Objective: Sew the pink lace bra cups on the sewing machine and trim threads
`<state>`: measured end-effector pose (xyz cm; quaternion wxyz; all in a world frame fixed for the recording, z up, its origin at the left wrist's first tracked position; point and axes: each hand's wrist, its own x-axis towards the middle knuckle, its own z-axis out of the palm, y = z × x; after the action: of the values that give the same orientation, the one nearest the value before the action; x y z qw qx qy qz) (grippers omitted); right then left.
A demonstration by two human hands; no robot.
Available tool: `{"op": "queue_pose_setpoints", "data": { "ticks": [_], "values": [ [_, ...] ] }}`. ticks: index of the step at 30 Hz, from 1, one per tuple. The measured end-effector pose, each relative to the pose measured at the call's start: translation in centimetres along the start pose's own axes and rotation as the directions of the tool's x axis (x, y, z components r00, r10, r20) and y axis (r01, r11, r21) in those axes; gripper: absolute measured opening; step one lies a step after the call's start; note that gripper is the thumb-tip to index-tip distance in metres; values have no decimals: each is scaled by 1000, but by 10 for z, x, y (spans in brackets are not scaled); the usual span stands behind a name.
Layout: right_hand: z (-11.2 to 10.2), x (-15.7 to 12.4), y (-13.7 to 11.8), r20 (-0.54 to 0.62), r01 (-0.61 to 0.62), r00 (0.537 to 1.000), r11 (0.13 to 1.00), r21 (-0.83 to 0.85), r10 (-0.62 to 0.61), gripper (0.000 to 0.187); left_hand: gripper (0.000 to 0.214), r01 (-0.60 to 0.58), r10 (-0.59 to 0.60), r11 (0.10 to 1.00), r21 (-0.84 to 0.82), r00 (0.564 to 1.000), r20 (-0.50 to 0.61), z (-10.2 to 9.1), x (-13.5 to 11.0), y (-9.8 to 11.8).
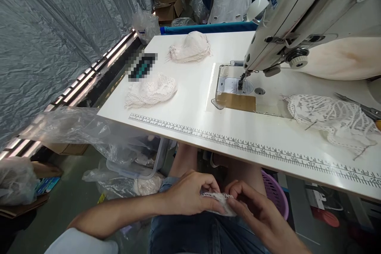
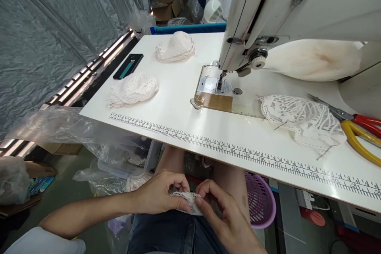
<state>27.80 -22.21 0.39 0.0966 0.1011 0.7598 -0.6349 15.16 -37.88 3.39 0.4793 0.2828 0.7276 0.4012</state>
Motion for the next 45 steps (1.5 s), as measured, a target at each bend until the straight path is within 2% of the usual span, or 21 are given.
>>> {"op": "queue_pose_setpoints", "data": {
  "ticks": [5, 8, 10, 12, 16, 20, 25, 32, 36, 41, 45],
  "values": [
    [1, -2, -2, -35, 127, 991, 988, -84, -130, 12, 27, -49, 52, 996, 70, 998, -31, 1, -2, 4],
    [1, -2, -3, -27, 143, 989, 985, -95, -146, 11, 24, -75, 78, 994, 80, 997, -30, 1, -2, 4],
    [0, -1, -2, -30, 108, 993, 990, -90, -111, 11, 21, -84, 85, 995, 44, 996, -13, 0, -1, 3],
    [-3, 0, -2, -24, 45, 999, 998, -32, -45, 10, 21, -55, 56, 996, -69, 998, 18, -2, 0, 3],
    [-12, 5, -3, 152, -84, 987, 984, 155, 60, 19, 26, 83, -68, 952, -296, 996, 59, -9, 1, 3],
    [-19, 8, -10, 236, -141, 967, 971, 194, 94, 17, 20, 144, -122, 942, -304, 988, 89, -13, 0, 3],
    [-25, 6, -12, 306, -184, 943, 971, 153, 131, 21, 19, 182, -165, 937, -300, 983, 80, -14, 1, 0],
    [-35, 2, -7, 322, -182, 935, 980, 84, 146, 17, 32, 283, -227, 844, -456, 958, 174, -15, 5, -5],
    [-35, 2, -7, 328, -186, 933, 978, 90, 147, 24, 38, 310, -268, 806, -504, 951, 156, -13, 7, -4],
    [-31, 4, -3, 299, -156, 948, 980, 125, 113, 36, 42, 320, -298, 804, -501, 946, 127, -11, 9, -2],
    [-29, 6, -2, 266, -100, 962, 988, 119, 66, 33, 41, 320, -304, 816, -481, 946, 112, -11, 10, -5]
  ]
}}
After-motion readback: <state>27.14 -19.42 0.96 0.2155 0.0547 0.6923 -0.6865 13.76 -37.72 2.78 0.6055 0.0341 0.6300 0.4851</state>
